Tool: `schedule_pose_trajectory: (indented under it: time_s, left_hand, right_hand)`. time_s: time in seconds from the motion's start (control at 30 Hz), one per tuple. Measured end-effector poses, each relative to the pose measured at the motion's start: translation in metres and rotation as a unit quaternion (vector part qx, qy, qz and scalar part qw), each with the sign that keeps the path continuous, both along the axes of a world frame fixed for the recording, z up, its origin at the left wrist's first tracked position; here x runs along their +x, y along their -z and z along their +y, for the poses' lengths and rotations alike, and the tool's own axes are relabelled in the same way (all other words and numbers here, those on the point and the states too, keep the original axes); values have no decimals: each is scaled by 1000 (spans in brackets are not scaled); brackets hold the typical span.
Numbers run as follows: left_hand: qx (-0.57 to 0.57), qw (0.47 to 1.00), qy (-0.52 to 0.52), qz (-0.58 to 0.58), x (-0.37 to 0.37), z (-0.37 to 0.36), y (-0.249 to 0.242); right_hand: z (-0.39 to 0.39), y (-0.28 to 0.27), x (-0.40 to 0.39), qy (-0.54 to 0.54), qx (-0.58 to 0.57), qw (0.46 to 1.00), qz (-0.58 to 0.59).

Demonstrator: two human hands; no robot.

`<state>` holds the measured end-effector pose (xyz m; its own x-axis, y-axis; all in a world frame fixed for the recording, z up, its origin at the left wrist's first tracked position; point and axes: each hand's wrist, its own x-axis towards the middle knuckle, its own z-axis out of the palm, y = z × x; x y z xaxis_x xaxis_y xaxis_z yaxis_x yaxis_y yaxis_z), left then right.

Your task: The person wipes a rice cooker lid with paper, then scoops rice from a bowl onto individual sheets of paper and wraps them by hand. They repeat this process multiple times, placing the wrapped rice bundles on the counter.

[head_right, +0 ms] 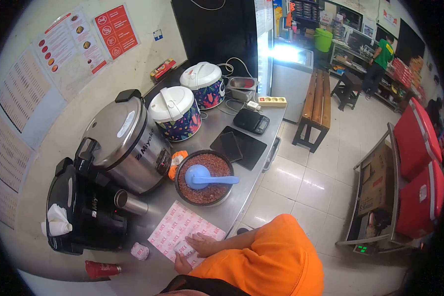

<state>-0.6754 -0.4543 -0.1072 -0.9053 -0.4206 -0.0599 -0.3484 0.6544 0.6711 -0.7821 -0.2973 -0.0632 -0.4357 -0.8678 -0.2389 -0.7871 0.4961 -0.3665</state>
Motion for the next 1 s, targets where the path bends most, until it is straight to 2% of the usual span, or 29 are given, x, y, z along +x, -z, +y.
schedule_pose_trajectory:
  time_s: [0.03, 0.07, 0.1, 0.17, 0.2, 0.27, 0.3, 0.33, 0.37, 0.43, 0.47, 0.5, 0.57, 0.6, 0.67, 0.73, 0.77, 0.83, 0.87, 0.93, 0.97, 1.0]
  left_hand:
    - [154, 983, -95, 35, -13, 10, -10]
    - [303, 932, -188, 69, -21, 17, -19]
    - [303, 930, -197, 69, -27, 17, -18]
    - [214, 967, -137, -4, -40, 9, -12]
    - [216, 965, -147, -4, -43, 13, -19]
    - [256, 953, -121, 112, -54, 19, -40]
    - [227, 959, -123, 118, -58, 19, -50]
    - [197, 963, -133, 123, -58, 18, -59]
    - [229, 956, -128, 130, -60, 10, -53]
    - [332, 919, -115, 180, -66, 25, -125]
    - [286, 929, -104, 208, -67, 23, -125]
    - [266, 914, -103, 290, -71, 31, -140]
    - [244, 914, -138, 294, -71, 36, -165]
    - [237, 909, -131, 316, -71, 39, -179]
    - [229, 903, -127, 340, -69, 36, -184]
    - [7, 921, -101, 377, -66, 28, -182]
    - [6, 920, -104, 378, -65, 25, -182]
    - [-99, 895, -155, 407, -64, 22, -188]
    - [-95, 895, -154, 407, -62, 21, -183]
    - [175, 880, -186, 400, -59, 20, -171]
    - [185, 881, -177, 398, -58, 18, -167]
    - [231, 872, -203, 381, -57, 13, -165]
  right_hand:
    - [0, -3, 1, 1, 17, 1000, 1]
    - [0, -4, 0, -6, 18, 1000, -1]
    - [1, -4, -1, 0, 7, 1000, -8]
    - [1, -4, -5, -3, -4, 1000, -17]
    - [2, -5, -9, 11, -23, 999, -48]
    - [0, -30, -16, 66, -35, 985, -154]
    - [-1, -36, -17, 48, -31, 986, -159]
    - [-3, -39, -16, 94, -100, 975, -172]
    - [-5, -42, -13, 137, -165, 958, -190]
    - [-15, -28, -12, 150, -369, 889, -228]
    - [-19, -51, -13, 167, -400, 857, -280]
    - [-22, -83, -15, 191, -425, 821, -330]
    - [-26, -124, -15, 229, -444, 764, -408]
    - [-32, -133, -12, 232, -499, 695, -463]
    - [-37, -149, -11, 224, -490, 693, -479]
    - [-41, -161, -10, 236, -474, 685, -500]
    - [-44, -166, -7, 234, -472, 686, -501]
    - [-49, -172, -3, 235, -469, 649, -552]
    - [-53, -167, -5, 239, -469, 649, -550]
    - [-56, -157, -14, 164, -439, 778, -419]
    - [-50, -155, -20, 175, -439, 779, -412]
    - [-43, -162, -27, 120, -413, 867, -253]
